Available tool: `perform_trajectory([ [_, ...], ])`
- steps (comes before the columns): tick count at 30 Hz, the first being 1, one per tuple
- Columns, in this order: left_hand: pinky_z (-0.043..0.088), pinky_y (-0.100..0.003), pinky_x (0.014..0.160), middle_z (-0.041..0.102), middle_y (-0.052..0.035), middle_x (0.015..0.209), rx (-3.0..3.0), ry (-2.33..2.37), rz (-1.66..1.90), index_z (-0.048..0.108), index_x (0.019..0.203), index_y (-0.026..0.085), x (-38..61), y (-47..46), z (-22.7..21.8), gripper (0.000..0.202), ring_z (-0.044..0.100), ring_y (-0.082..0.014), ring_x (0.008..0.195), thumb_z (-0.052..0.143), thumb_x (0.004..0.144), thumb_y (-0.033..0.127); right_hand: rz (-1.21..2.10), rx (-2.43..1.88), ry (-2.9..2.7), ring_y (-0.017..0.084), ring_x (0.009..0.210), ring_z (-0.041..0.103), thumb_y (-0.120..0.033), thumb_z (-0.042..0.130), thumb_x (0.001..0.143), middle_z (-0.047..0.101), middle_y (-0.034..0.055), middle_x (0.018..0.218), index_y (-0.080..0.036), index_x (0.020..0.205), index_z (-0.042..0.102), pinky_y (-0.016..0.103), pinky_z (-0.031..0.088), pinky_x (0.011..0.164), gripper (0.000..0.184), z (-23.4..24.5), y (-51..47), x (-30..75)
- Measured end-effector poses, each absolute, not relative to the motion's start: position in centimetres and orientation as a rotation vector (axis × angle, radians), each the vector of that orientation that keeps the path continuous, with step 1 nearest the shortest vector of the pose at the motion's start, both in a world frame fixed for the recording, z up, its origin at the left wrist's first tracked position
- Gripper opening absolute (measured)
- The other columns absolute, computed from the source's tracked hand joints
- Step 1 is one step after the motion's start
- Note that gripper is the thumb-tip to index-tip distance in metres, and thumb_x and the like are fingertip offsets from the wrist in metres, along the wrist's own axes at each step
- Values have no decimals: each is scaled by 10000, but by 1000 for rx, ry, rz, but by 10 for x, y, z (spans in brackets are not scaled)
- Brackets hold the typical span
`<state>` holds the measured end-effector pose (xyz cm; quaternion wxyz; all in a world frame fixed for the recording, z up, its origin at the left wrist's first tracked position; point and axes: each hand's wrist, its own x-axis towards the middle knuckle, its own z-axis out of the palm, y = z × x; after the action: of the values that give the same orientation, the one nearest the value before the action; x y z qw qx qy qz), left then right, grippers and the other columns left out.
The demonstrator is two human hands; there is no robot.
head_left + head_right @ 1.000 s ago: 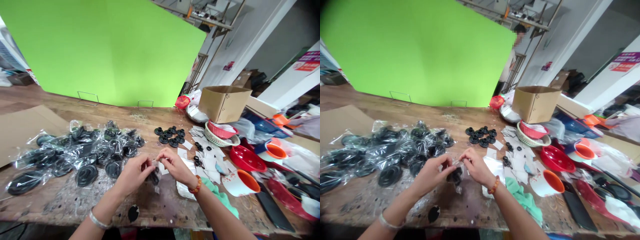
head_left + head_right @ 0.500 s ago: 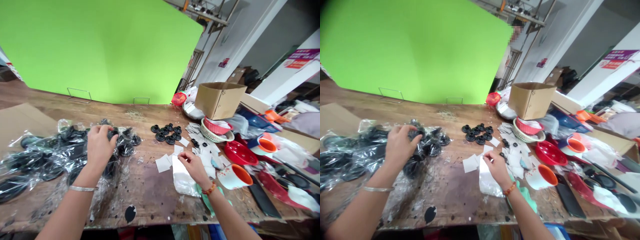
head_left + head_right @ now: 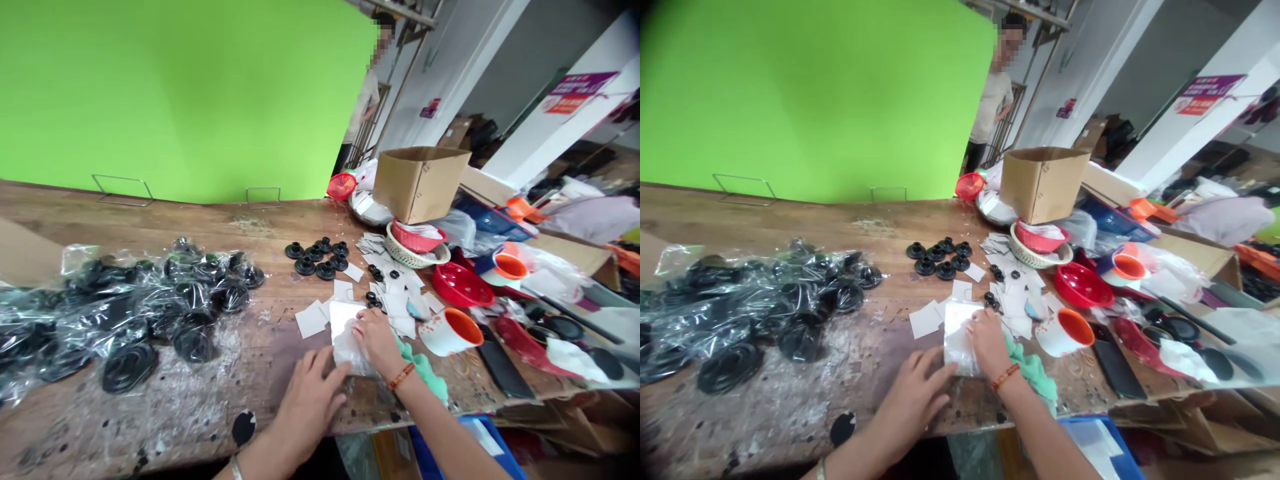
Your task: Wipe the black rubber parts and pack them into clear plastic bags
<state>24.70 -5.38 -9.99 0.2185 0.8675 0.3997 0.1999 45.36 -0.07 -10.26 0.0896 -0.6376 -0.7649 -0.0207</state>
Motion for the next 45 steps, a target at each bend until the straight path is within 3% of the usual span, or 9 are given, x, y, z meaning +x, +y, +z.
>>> perform_trajectory([
  [4, 414, -559, 937, 342, -53, 1472, 2475, 1120, 451, 464, 1301, 359, 259, -64, -115, 562, 390, -338, 1213, 662, 794, 217, 22, -1876, -2193, 210, 843, 499, -72, 509, 740, 598, 67, 806, -163, 687, 547, 325, 372, 789, 112, -98, 2, 452],
  [11, 415, -529, 936, 302, -39, 1496, 2517, 1160, 454, 447, 1325, 362, 256, -65, -117, 500, 389, -312, 1206, 592, 851, 302, 635, -1827, -1804, 151, 649, 551, -128, 501, 688, 578, -6, 666, -194, 672, 483, 252, 406, 620, 70, -83, 9, 466],
  [19, 376, -589, 966, 347, -52, 1476, 2372, 1085, 509, 479, 1289, 345, 255, -63, -115, 522, 380, -347, 1239, 619, 809, 196, 152, -1693, -1386, 189, 766, 595, -228, 542, 778, 626, 41, 812, -177, 1072, 516, 336, 459, 767, 300, -46, 9, 476],
  [25, 306, -489, 1078, 366, -129, 1446, 1722, 1158, 1062, 337, 1372, 249, 239, -40, -88, 720, 343, -292, 1326, 692, 745, 255, 730, -1503, -1857, 158, 725, 586, -160, 537, 780, 650, 27, 804, -187, 849, 627, 275, 454, 683, 115, -15, -11, 432],
  [29, 406, -397, 974, 638, -80, 1146, 1496, 1090, 1050, 604, 1129, 223, 217, -24, -64, 357, 569, -252, 1084, 648, 787, 316, 1151, -1378, -1914, 121, 635, 534, -152, 599, 741, 610, -11, 680, -169, 723, 634, 226, 403, 593, 43, -11, -20, 394],
  [32, 462, -297, 798, 674, -30, 853, 1286, 1089, 1088, 655, 874, 192, 202, -20, -59, 159, 610, -183, 830, 620, 811, 334, 1365, -1321, -1756, 111, 599, 515, -247, 599, 787, 594, -9, 663, -156, 734, 639, 223, 392, 566, 113, -16, -16, 377],
  [38, 365, -184, 536, 522, 58, 576, 1006, 1059, 1137, 545, 702, 174, 184, -17, -62, 263, 455, -88, 549, 710, 727, 378, 1338, -1351, -1755, 95, 500, 430, -338, 471, 889, 472, -31, 515, -163, 583, 543, 225, 330, 503, 360, -32, -7, 353],
  [42, 280, -186, 455, 483, 68, 523, 958, 1111, 1123, 587, 749, 172, 181, -16, -63, 304, 386, -81, 469, 683, 717, 458, 1167, -1284, -1709, 119, 689, 523, -236, 557, 830, 614, 3, 751, -173, 772, 652, 235, 396, 643, 128, -37, -3, 340],
  [45, 277, -198, 461, 496, 52, 524, 1029, 1132, 1117, 597, 703, 157, 180, -14, -68, 353, 394, -88, 476, 680, 696, 500, 1404, -1246, -1528, 88, 572, 474, -282, 646, 771, 592, -12, 701, -170, 841, 660, 212, 369, 533, 132, -40, 2, 333],
])
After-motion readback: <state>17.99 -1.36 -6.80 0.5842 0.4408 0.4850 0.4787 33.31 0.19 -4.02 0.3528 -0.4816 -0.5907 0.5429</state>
